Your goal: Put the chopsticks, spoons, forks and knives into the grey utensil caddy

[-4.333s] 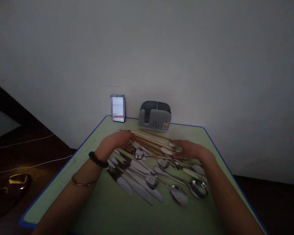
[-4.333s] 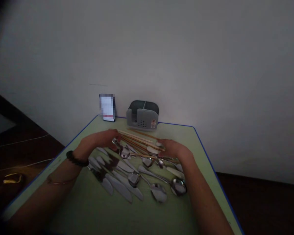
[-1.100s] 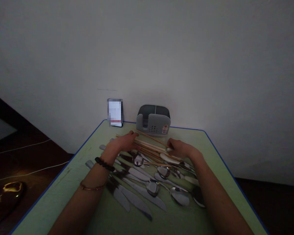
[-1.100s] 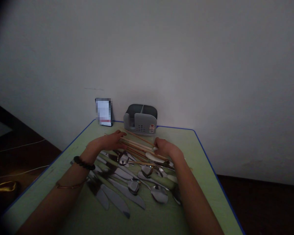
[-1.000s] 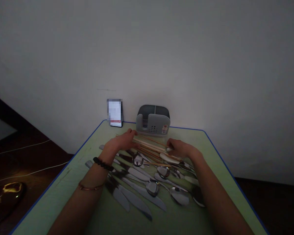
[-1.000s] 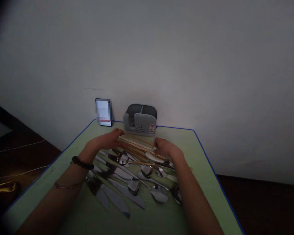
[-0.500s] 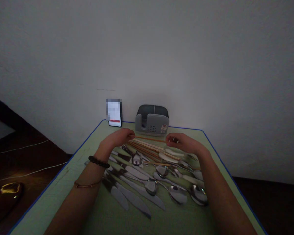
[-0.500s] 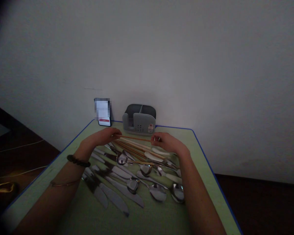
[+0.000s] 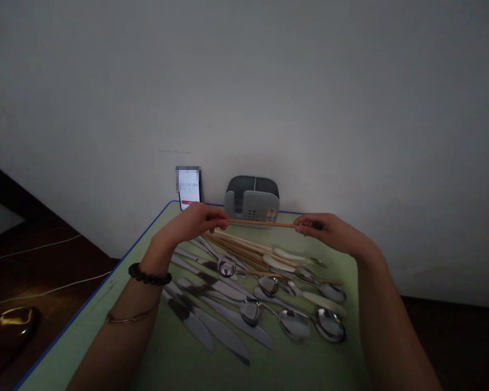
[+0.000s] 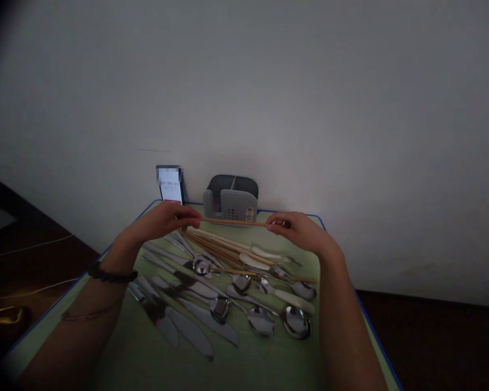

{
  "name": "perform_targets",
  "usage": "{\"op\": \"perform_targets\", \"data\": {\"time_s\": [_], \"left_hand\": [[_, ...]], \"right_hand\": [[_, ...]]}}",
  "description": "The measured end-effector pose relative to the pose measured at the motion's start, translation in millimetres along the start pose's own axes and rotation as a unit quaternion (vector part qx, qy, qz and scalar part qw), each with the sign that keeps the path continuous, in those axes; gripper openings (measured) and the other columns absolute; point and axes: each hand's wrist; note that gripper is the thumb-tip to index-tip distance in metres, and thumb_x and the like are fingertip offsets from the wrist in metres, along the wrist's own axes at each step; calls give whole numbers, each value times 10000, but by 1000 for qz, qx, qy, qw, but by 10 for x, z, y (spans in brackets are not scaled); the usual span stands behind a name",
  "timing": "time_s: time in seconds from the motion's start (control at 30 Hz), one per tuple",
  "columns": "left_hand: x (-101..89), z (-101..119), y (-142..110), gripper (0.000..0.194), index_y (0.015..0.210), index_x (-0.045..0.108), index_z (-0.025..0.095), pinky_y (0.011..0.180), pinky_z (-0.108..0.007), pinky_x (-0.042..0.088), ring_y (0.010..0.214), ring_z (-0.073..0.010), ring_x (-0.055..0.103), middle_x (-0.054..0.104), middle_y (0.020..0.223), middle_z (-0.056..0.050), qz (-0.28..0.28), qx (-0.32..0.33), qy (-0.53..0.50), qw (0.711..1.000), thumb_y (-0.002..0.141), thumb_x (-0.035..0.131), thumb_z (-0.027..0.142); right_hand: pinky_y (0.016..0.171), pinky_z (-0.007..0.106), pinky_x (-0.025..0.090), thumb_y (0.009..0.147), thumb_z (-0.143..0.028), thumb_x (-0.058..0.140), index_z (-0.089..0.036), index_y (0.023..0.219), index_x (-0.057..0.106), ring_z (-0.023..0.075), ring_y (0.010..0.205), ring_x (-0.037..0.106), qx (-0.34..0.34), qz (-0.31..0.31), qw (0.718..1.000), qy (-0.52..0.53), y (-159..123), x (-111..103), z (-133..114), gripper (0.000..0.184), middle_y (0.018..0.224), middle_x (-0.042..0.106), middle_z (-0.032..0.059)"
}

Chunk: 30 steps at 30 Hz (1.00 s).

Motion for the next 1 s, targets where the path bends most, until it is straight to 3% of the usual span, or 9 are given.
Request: {"op": "perform_targets", "data": {"time_s": [0.33, 0.63, 0.83, 1.0], "left_hand": [[19, 94, -4, 352, 921, 681, 160, 538, -180, 426, 591, -106, 594, 697, 737, -10, -34, -15, -15, 999, 858, 457, 424], [136, 295, 59, 282, 904, 661, 159, 562, -179, 435, 613, -112, 616, 695, 698, -10, -45, 12, -66, 997, 844, 516, 392], [61, 301, 8, 309, 923, 652, 161, 614, -189, 458, 684, -121, 630, 713, 781, -18, -5, 8, -55, 998, 854, 481, 409], [74, 303, 24, 311, 914, 677, 161, 619, -196, 453, 684, -131, 627, 710, 770, -18, -4, 7, -29, 1000, 831, 518, 416]], "right_hand": [[596, 263, 399, 852, -401, 460, -174, 894, 703, 159, 645, 576, -10, 52, 990, -130, -20, -7, -163, 335, 781, 697, 53], [582, 245, 388, 878, -372, 458, -192, 910, 705, 144, 625, 570, -50, -7, 990, -132, 79, 193, -414, 307, 782, 697, 39], [613, 248, 397, 893, -379, 434, -181, 955, 698, 151, 662, 591, -44, -5, 991, -124, 33, 134, -380, 335, 811, 706, 42], [614, 249, 402, 878, -370, 470, -187, 979, 694, 156, 663, 602, -41, -2, 991, -124, 48, 164, -430, 305, 833, 710, 54]]}}
Point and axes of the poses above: each hand's wrist, its own y-axis towards the middle knuckle, its own x-axis out of the palm, z = x × y
